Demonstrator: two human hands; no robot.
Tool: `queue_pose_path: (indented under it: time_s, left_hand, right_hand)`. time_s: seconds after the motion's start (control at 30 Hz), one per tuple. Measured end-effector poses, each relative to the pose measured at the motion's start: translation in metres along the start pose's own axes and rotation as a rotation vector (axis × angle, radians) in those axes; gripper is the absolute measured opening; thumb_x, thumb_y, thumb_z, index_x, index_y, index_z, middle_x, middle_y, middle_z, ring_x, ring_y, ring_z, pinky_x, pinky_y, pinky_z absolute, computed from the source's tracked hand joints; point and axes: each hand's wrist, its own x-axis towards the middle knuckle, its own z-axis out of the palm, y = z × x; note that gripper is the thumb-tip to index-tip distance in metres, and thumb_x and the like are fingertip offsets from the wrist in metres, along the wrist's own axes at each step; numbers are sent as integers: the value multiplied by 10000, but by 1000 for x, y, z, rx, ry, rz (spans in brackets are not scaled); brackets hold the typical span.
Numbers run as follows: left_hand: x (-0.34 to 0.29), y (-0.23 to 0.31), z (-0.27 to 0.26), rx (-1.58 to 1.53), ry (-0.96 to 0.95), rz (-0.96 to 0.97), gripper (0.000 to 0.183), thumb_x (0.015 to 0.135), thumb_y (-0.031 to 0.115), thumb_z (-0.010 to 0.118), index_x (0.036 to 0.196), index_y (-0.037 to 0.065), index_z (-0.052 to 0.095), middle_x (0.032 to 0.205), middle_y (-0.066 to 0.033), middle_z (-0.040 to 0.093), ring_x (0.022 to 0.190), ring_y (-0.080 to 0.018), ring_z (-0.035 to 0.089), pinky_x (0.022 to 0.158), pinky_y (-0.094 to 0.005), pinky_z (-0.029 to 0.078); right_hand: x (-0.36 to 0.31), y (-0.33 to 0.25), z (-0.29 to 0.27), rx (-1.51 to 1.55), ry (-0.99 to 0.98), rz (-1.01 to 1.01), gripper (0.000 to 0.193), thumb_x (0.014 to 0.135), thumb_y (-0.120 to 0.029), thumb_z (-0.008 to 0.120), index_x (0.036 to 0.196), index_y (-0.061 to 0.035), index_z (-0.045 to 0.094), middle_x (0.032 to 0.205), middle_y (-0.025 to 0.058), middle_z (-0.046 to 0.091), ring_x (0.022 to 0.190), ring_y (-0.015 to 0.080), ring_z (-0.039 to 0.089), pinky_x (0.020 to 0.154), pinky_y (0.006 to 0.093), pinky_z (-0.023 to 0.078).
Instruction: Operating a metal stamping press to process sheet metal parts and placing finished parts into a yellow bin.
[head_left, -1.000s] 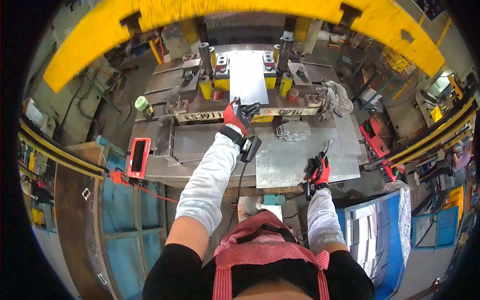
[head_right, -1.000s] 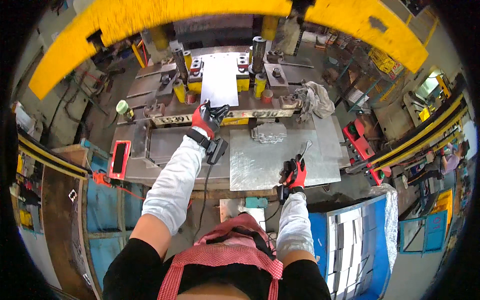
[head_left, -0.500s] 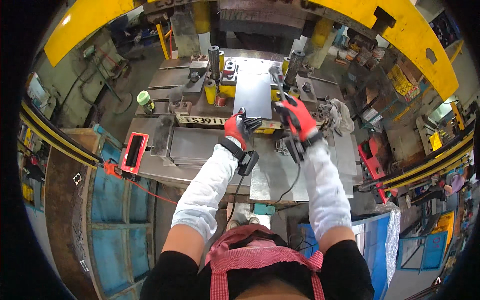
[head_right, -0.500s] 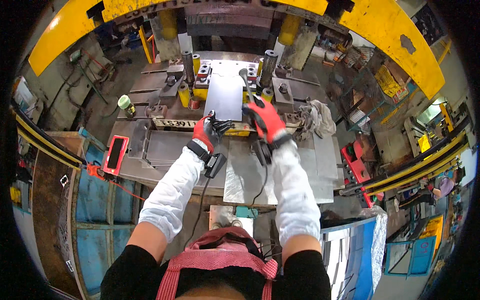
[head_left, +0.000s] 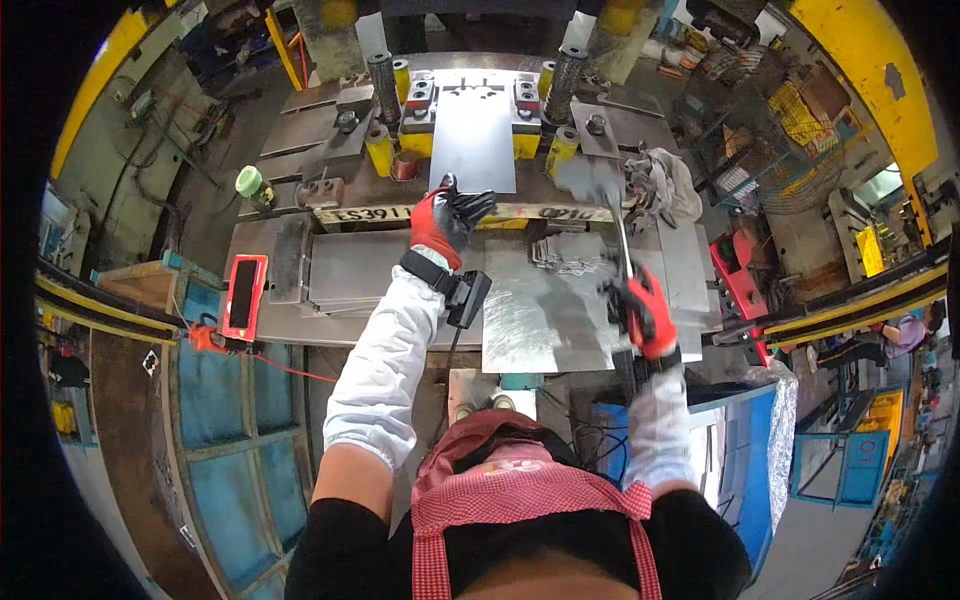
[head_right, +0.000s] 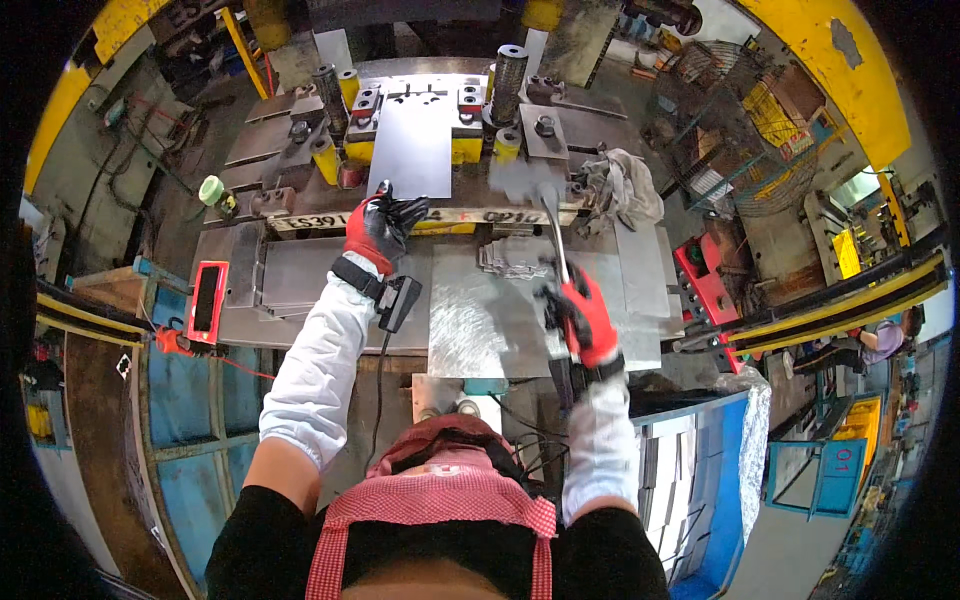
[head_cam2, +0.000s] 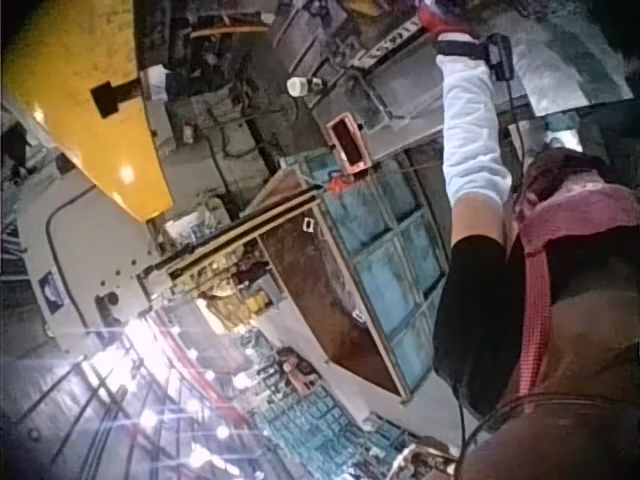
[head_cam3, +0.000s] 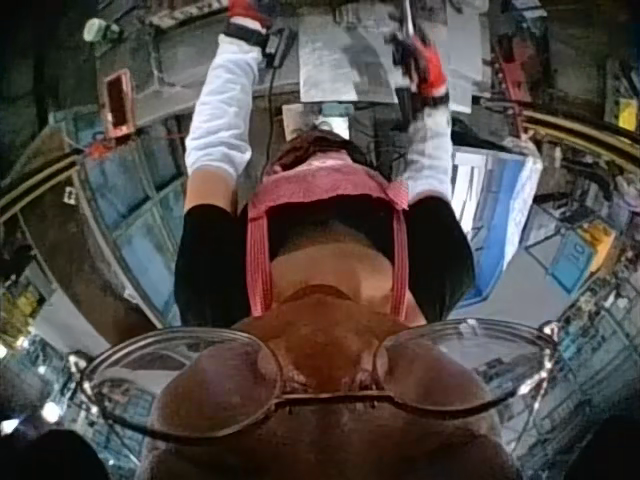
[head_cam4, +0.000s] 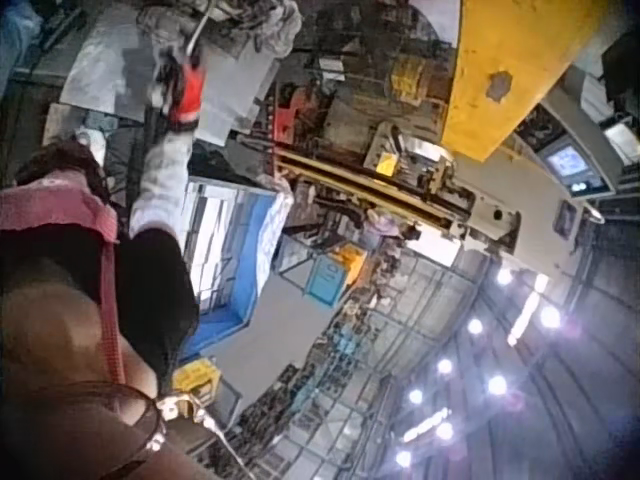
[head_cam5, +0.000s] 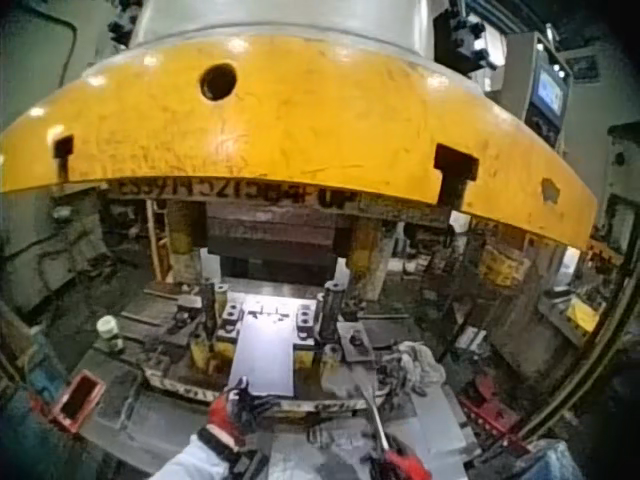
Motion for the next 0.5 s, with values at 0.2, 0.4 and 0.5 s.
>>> queue_pose_path:
  time_s: [0.2, 0.4, 0.5]
  left_hand:
    - [26, 0, 18, -62, -57, 102, 303, 891, 238, 493, 1001, -43, 456, 925, -293, 578, 825, -402, 607, 749, -447, 530]
    - [80, 10, -2, -308, -82, 28, 305, 884, 209, 503, 1035, -44, 426, 989, -314, 523, 871, -452, 572, 774, -497, 517]
    - [94, 10, 9, -324, -20, -17, 322, 882, 210, 508, 1054, -49, 425, 1005, -301, 525, 870, -449, 572, 775, -515, 516]
  right_hand:
    - [-32, 54, -33, 108, 4, 347, 407, 833, -164, 543, 1214, -51, 456, 735, 56, 584, 488, 96, 473, 431, 240, 389]
    - [-1, 92, -40, 52, 90, 330, 349, 824, -188, 573, 1139, -47, 519, 654, 25, 553, 458, 89, 452, 401, 233, 354]
    - [2, 88, -38, 15, 122, 343, 348, 834, -197, 567, 1149, -59, 519, 652, 14, 549, 453, 84, 448, 397, 228, 350]
